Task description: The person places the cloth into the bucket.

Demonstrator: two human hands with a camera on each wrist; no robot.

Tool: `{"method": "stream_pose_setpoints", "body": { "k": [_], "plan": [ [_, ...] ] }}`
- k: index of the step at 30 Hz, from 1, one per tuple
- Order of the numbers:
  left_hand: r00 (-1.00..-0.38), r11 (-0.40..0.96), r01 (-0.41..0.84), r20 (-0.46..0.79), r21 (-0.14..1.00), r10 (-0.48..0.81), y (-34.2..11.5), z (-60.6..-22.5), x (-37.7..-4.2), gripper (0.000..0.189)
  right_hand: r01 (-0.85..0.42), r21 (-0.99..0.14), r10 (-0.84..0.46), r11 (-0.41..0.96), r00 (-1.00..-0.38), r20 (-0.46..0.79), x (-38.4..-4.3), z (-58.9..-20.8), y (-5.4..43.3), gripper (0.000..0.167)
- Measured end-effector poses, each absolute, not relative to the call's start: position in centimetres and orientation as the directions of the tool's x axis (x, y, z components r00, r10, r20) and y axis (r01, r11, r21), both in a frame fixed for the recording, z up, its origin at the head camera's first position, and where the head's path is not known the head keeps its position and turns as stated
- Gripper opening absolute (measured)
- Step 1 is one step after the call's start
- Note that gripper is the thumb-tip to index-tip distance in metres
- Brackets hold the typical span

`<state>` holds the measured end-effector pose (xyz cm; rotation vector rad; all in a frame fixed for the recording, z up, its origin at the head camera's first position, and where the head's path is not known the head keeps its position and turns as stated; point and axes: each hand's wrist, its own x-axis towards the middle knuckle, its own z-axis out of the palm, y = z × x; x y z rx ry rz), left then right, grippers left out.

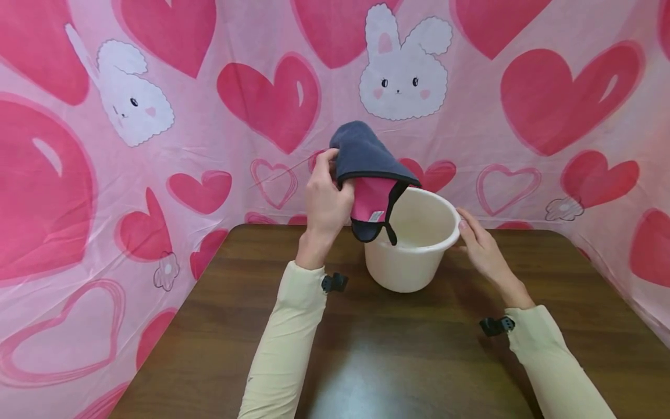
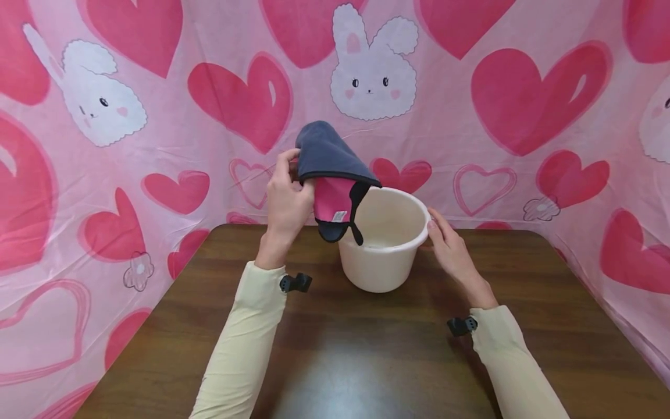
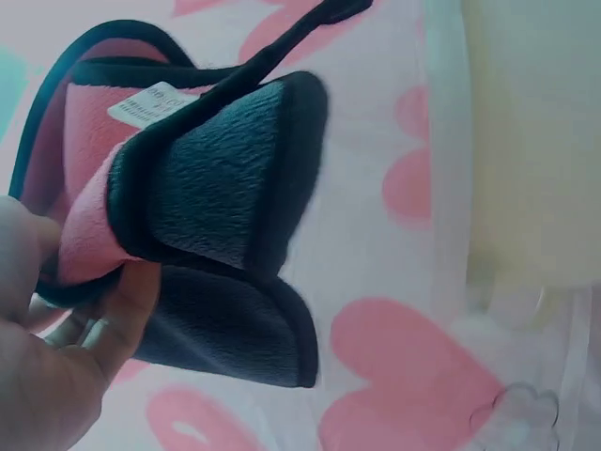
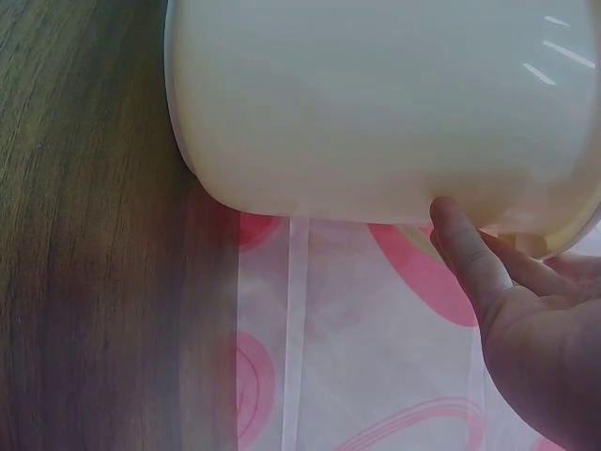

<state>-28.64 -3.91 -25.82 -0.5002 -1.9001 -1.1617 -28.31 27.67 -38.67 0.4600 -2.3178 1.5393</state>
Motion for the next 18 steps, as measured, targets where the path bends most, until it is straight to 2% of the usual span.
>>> {"method": "stream_pose_setpoints", "body": {
  "k": [8, 12, 18],
  "plan": [
    [-0.561, 0.401, 0.741, 0.825, 0.539, -0.072, -0.8, -26.9, -28.7, 0.039, -0.438, -0.821, -0.095, 0.366, -0.895, 0.435, -28.3, -38.8, 27.7, 0.053],
    [-0.600, 0.389, 0.725, 0.799, 0.569, -0.050, 0.3, -28.0, -28.9, 0.040, -0.435, -0.819, -0.106, 0.375, -0.898, 0.428, -28.3, -38.8, 27.8, 0.052],
    [-0.691, 0.398, 0.655, 0.722, 0.642, -0.026, 1.2, -29.5, -29.1, 0.040, -0.416, -0.814, -0.114, 0.405, -0.906, 0.407, -28.3, -38.6, 27.9, 0.052]
  ]
}}
